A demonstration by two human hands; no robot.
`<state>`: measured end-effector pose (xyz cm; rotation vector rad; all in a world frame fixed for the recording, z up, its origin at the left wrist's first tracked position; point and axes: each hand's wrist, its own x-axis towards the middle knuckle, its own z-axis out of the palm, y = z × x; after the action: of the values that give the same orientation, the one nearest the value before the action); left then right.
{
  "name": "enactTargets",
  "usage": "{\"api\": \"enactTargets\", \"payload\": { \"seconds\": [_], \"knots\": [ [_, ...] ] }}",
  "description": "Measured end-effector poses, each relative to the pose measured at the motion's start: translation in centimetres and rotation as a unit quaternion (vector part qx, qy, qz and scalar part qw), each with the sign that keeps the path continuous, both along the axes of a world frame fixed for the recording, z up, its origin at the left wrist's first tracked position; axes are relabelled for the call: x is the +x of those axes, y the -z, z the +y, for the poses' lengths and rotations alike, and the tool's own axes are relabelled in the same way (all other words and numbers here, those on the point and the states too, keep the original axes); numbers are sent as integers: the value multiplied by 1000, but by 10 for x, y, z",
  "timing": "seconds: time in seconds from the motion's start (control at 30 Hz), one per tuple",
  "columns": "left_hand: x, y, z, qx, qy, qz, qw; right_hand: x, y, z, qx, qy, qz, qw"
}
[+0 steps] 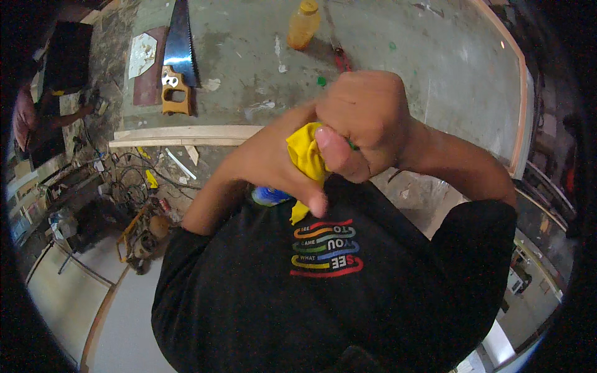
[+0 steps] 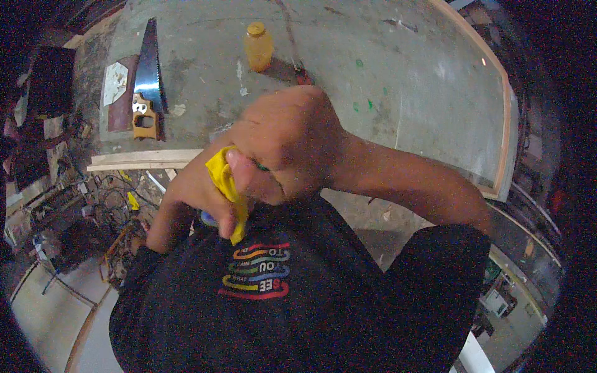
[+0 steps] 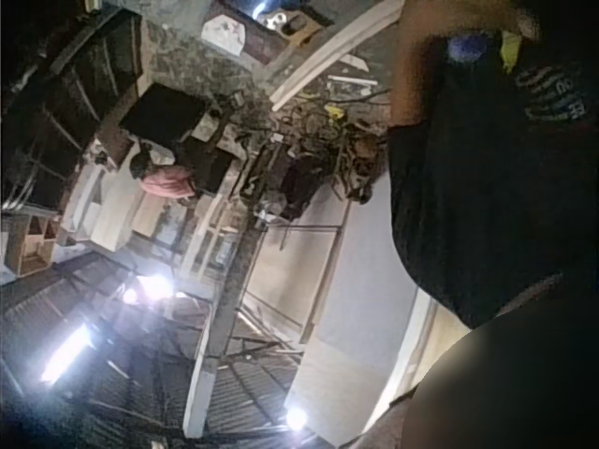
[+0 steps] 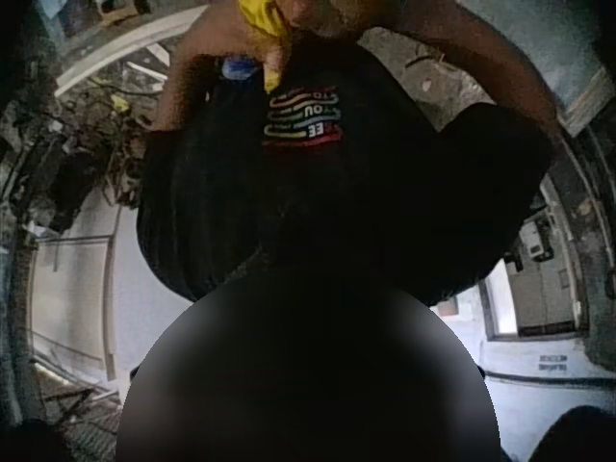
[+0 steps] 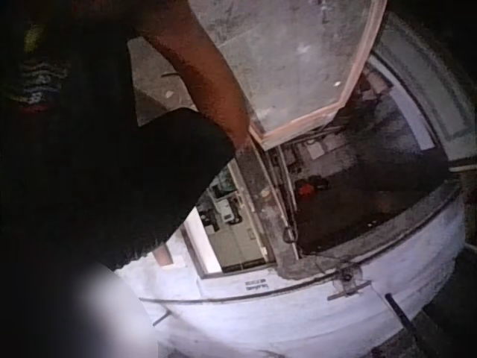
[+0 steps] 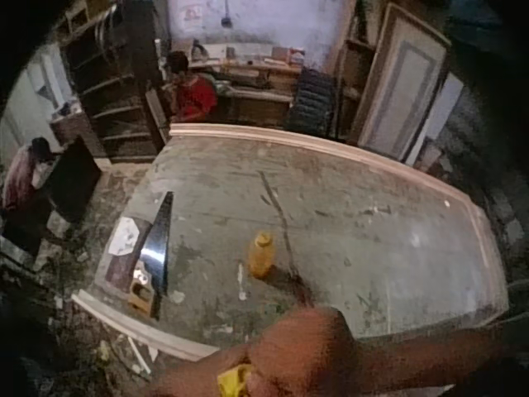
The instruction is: The person removes a green cap from a clear plastic bottle, then picks up a yellow plastic bottle and pours its orange liquid into the clear bottle. They place the bottles on the table, wipe their hands with a yellow cloth, and rub their hands together.
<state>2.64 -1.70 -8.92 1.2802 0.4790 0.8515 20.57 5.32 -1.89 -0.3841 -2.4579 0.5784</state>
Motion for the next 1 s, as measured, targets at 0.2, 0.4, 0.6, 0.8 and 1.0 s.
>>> {"api": "enactTargets", "payload": {
  "seconds": [0.2, 0.4, 0.6, 0.8, 1.0],
  "knots": [
    [3, -39, -2, 22, -149, 319, 936, 11, 12, -6, -66, 105, -47, 991],
    [17, -32, -4, 66, -247, 438, 862, 8, 17, -9, -140, 221, -149, 954],
    [-9, 44, 38, 216, -420, 334, 816, 29, 41, 45, -613, 177, -118, 761],
    [-37, 139, 77, 176, -503, 179, 827, 81, 112, 60, -582, 371, -73, 720],
    [-29, 172, 91, 129, -525, 142, 829, 133, 174, 61, -350, 479, -184, 784]
  ]
}}
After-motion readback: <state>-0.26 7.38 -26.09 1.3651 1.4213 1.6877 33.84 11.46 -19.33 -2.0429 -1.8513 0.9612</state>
